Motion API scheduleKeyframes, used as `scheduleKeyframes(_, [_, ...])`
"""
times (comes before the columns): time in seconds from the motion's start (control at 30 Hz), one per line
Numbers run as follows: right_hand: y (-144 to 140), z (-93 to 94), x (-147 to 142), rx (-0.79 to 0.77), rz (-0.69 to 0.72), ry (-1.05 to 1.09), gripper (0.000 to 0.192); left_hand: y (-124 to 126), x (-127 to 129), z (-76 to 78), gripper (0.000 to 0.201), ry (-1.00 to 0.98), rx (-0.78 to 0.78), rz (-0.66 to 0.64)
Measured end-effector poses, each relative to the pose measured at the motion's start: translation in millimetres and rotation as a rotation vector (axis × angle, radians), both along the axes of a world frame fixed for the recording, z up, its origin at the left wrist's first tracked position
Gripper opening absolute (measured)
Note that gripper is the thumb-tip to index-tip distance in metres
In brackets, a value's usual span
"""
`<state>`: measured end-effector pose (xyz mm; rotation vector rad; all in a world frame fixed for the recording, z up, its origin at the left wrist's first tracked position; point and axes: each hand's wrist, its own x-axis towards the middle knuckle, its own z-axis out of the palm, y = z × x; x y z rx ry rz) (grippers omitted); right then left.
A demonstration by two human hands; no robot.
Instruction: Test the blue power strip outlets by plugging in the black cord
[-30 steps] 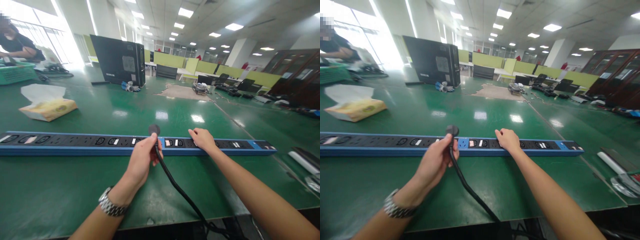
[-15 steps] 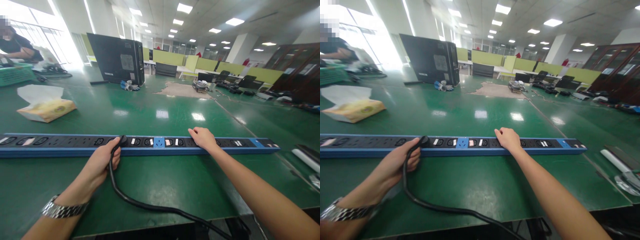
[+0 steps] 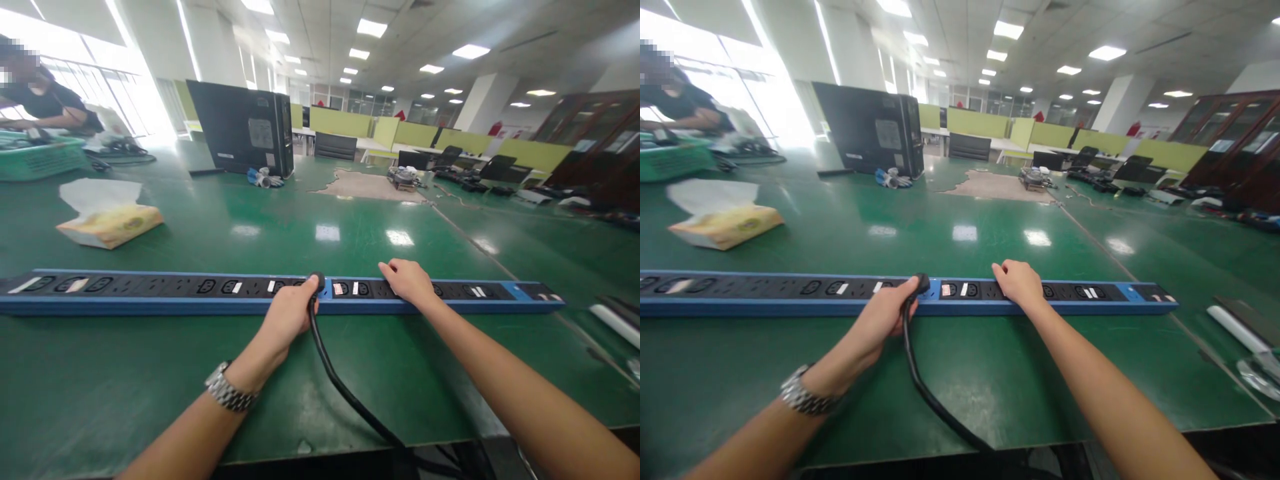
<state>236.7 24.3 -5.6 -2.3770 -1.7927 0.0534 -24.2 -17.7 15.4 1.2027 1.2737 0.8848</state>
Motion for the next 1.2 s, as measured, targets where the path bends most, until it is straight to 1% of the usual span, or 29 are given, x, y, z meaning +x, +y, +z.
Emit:
scheduleKeyframes(0.07, [0,0.2,0,0.003,0.007,0.004,0.051,3,12,-6.3,0.054,-0.011,-0.027,-0.019])
scheduleKeyframes(0.17, [0,-0.4,0,0.007,0.012,0.003,0.051,6,16,-13.7,0.054,0.020,-0.012,-0.035])
scheduleKeyframes(0.3, [-1,-2.2,1,0.014,0.021,-0.008,0.051,9,15,-20.5,0.056,0.192,0.132,-0.029])
scheduleKeyframes(0.37, [-1,-2.4,1,0.025,0.026,-0.005,0.050,12,15,-24.8,0.056,0.236,0.176,-0.011])
scheduleKeyframes(0.43, [-1,-2.0,1,0.046,0.018,0.011,0.048,14,16,-29.0,0.057,0.240,0.160,-0.019])
scheduleKeyframes(0.5, [-2,-1.8,2,0.130,0.021,0.021,0.044,15,16,-31.2,0.058,0.235,0.114,-0.057])
scheduleKeyframes(0.57, [-4,-2.3,4,0.290,0.053,0.016,0.039,13,14,-28.9,0.058,0.218,0.107,-0.076])
scheduleKeyframes(0.6, [-5,-2.7,5,0.382,0.074,0.017,0.038,11,14,-25.2,0.058,0.196,0.141,-0.070])
scheduleKeyframes(0.67, [-10,-2.1,5,0.540,0.104,0.075,0.039,6,15,-12.2,0.057,0.160,0.287,-0.037])
scheduleKeyframes(0.73, [-17,3.7,1,0.616,0.115,0.267,0.044,1,19,6.8,0.055,0.153,0.464,-0.023])
scheduleKeyframes(0.77, [-22,9.6,-4,0.609,0.127,0.408,0.048,0,24,16.9,0.055,0.165,0.537,-0.033])
scheduleKeyframes(0.8, [-27,17.8,-9,0.567,0.149,0.565,0.051,-1,30,26.4,0.054,0.180,0.584,-0.068])
scheduleKeyframes(0.87, [-38,39.3,-22,0.404,0.222,0.841,0.055,-1,45,41.5,0.054,0.229,0.621,-0.167])
scheduleKeyframes(0.9, [-43,51.2,-29,0.311,0.263,0.919,0.055,0,53,46.9,0.052,0.270,0.626,-0.229])
scheduleKeyframes(0.93, [-48,62.7,-35,0.237,0.289,0.943,0.051,1,60,51.0,0.050,0.319,0.634,-0.289])
scheduleKeyframes(1.0, [-55,80.6,-42,0.140,0.295,0.903,0.042,3,69,56.7,0.040,0.409,0.660,-0.417])
scheduleKeyframes(1.03, [-56,85.8,-42,0.107,0.274,0.877,0.038,5,70,58.4,0.035,0.431,0.674,-0.500])
scheduleKeyframes(1.07, [-56,88.2,-40,0.072,0.240,0.864,0.035,8,68,58.9,0.031,0.430,0.687,-0.583])
scheduleKeyframes(1.1, [-55,88.1,-36,0.032,0.203,0.858,0.032,12,64,57.7,0.030,0.419,0.697,-0.639])
scheduleKeyframes(1.13, [-52,85.8,-30,-0.011,0.176,0.845,0.031,17,57,54.4,0.031,0.420,0.711,-0.648])
scheduleKeyframes(1.17, [-49,82.2,-24,-0.050,0.162,0.809,0.030,22,49,48.6,0.032,0.450,0.733,-0.601])
scheduleKeyframes(1.2, [-46,77.8,-16,-0.084,0.167,0.747,0.030,29,40,40.4,0.032,0.518,0.763,-0.504])
